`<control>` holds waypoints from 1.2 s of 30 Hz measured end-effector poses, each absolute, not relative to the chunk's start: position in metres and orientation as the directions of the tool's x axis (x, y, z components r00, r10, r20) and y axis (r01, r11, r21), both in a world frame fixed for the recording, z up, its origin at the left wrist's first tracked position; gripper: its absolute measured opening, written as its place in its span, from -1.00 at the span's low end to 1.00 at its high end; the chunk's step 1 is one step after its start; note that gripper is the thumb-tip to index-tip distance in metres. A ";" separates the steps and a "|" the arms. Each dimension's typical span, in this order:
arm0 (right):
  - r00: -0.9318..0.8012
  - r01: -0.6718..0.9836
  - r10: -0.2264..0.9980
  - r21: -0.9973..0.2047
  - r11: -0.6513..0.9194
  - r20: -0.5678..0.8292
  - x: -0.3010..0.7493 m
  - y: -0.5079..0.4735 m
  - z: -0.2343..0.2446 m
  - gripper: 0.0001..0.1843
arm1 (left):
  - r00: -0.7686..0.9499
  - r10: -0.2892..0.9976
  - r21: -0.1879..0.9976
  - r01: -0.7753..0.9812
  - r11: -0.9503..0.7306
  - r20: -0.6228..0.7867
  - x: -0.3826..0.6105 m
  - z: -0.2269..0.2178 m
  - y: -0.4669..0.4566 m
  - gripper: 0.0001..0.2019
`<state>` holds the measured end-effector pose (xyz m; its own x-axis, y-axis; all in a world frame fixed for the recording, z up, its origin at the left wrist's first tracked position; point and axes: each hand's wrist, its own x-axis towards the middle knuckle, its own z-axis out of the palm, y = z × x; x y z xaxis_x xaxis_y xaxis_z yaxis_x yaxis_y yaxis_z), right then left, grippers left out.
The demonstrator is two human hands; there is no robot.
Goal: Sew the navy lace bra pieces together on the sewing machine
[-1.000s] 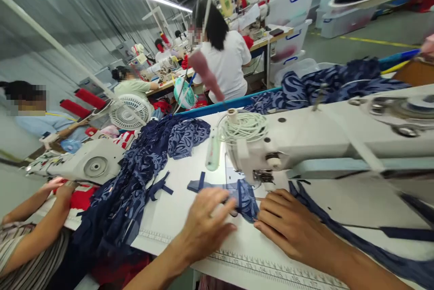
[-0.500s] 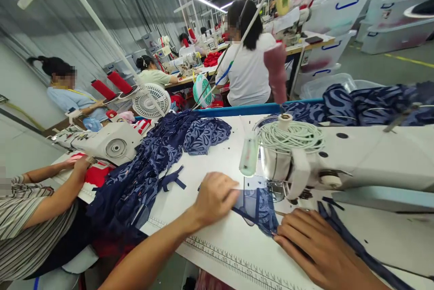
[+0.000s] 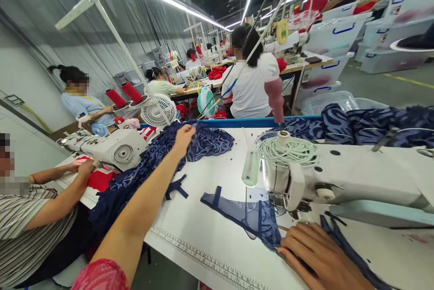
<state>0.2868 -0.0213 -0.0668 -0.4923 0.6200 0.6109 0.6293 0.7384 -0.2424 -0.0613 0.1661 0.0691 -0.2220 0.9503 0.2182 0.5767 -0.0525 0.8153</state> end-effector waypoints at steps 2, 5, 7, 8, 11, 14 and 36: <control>-0.606 0.580 0.539 -0.139 0.803 0.585 0.293 -0.019 -0.069 -0.87 | -0.173 0.959 0.877 0.464 -0.121 0.224 -0.079 0.101 0.150 -0.79; -0.582 0.565 0.483 -0.102 0.819 0.655 0.293 -0.021 -0.068 -0.73 | -0.075 0.970 0.928 0.315 -0.198 0.232 -0.095 0.145 0.107 -0.84; -0.521 0.564 0.476 -0.132 0.815 0.709 0.284 -0.027 -0.062 -0.70 | -0.012 0.973 0.945 0.239 -0.222 0.231 -0.096 0.167 0.073 -0.84; -0.493 0.568 0.493 -0.163 0.806 0.717 0.277 -0.032 -0.058 -0.70 | 0.031 0.974 0.954 0.194 -0.227 0.225 -0.092 0.176 0.056 -0.83; -0.389 0.604 0.657 -0.360 0.711 0.645 0.247 -0.050 -0.039 -0.58 | 0.199 0.959 0.975 0.057 -0.217 0.202 -0.072 0.192 0.013 -0.82; -0.291 0.580 0.846 -0.621 0.528 0.448 0.217 -0.062 -0.020 -0.17 | 0.396 0.901 0.979 0.019 -0.203 0.179 -0.046 0.198 -0.012 -0.84; -0.194 0.854 0.764 -0.277 0.440 0.615 0.309 -0.108 -0.047 -0.72 | 0.432 0.782 0.340 0.727 -0.597 0.450 -0.093 0.001 -0.073 -0.73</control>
<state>0.3092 -0.1078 -0.0467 -0.1935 0.7641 0.6154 0.8541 0.4398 -0.2775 -0.0932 -0.0729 0.0014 0.4322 0.7816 0.4498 0.7266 -0.5972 0.3396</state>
